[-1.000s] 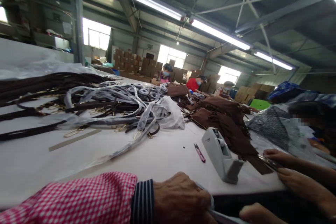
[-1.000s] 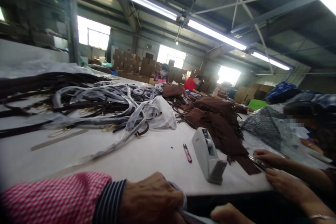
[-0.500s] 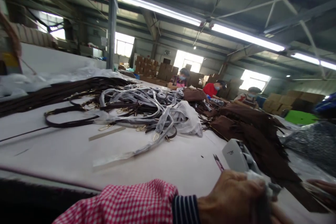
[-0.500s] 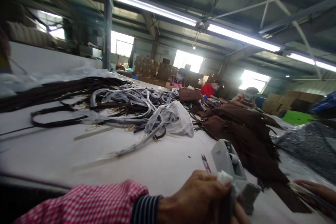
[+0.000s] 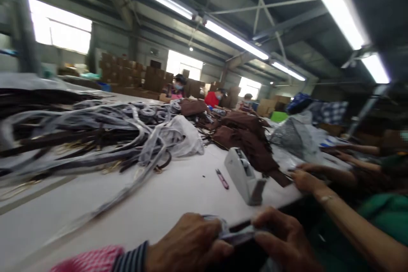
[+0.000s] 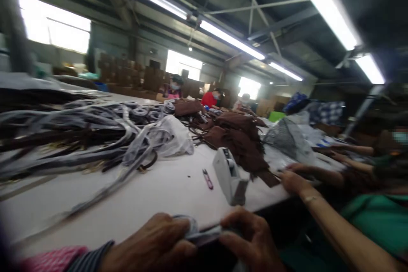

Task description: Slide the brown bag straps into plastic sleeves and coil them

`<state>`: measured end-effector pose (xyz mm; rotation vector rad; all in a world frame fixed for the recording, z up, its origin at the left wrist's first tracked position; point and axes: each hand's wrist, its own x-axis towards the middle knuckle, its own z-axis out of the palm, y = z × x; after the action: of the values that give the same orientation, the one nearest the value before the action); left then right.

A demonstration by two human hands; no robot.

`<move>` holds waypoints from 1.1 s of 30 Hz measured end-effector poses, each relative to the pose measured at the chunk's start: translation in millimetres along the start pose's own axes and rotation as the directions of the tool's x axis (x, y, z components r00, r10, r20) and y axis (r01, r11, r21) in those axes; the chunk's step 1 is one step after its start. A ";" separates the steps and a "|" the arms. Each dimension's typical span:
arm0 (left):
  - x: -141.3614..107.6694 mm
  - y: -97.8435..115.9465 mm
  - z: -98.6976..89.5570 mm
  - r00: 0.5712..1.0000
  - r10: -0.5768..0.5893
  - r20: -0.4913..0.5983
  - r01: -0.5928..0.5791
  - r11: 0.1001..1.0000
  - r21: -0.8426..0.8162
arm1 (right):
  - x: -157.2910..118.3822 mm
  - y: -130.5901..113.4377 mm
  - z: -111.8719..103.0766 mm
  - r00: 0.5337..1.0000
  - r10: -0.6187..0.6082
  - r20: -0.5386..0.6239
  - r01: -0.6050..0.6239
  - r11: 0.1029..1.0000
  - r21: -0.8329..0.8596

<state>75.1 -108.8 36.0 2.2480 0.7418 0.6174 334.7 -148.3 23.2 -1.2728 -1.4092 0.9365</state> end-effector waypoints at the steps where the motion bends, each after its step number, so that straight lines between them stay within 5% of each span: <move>1: -3.6 3.3 0.4 0.998 -0.040 0.043 0.047 0.981 -0.186 | 3.3 -6.8 3.2 0.999 -0.036 0.021 0.036 0.999 0.009; 3: -6.0 7.6 5.5 0.983 -0.076 0.168 0.154 0.836 -0.526 | 12.7 -11.2 15.9 0.992 -0.107 0.069 0.104 0.994 0.044; 6: 0.6 11.9 15.9 0.974 -0.114 0.197 0.227 0.528 -0.818 | 17.2 1.8 48.9 0.991 -0.082 0.105 0.059 0.975 0.213; 9: 16.4 19.6 10.0 0.965 -0.215 0.150 0.217 0.329 -0.919 | 9.2 22.4 86.2 1.000 -0.003 0.007 -0.001 0.881 0.474; 13: 40.2 39.8 -21.9 0.939 -0.343 0.020 0.107 0.237 -0.965 | 5.3 37.6 115.8 0.977 -0.054 -0.206 0.141 0.888 0.437; 17: 58.2 48.9 -40.1 0.941 -0.321 -0.104 0.006 0.324 -0.946 | 10.2 40.8 125.1 0.997 -0.049 -0.065 0.076 0.851 0.520; 20: 65.3 33.3 -34.4 0.935 -0.244 -0.258 -0.067 0.593 -0.802 | 8.4 39.9 120.2 0.987 -0.027 0.161 -0.077 0.791 0.607; 24: 60.2 -4.7 -14.7 0.946 -0.032 -0.322 -0.086 0.934 -0.346 | 6.6 26.3 92.2 0.931 0.107 0.349 -0.307 0.748 0.588; 28: 40.0 -32.5 -9.2 0.948 0.214 -0.237 -0.223 0.975 -0.014 | 15.7 -1.3 49.7 0.876 0.204 0.438 -0.402 0.811 0.426; 33: 16.6 -35.7 -25.7 0.985 0.055 -0.162 -0.024 0.981 0.190 | 32.2 -25.9 12.5 0.915 0.128 0.382 -0.233 0.942 0.242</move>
<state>59.7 -64.7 30.7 2.4094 0.8712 0.7923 317.6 -119.7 50.6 -1.0611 -1.3808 1.5081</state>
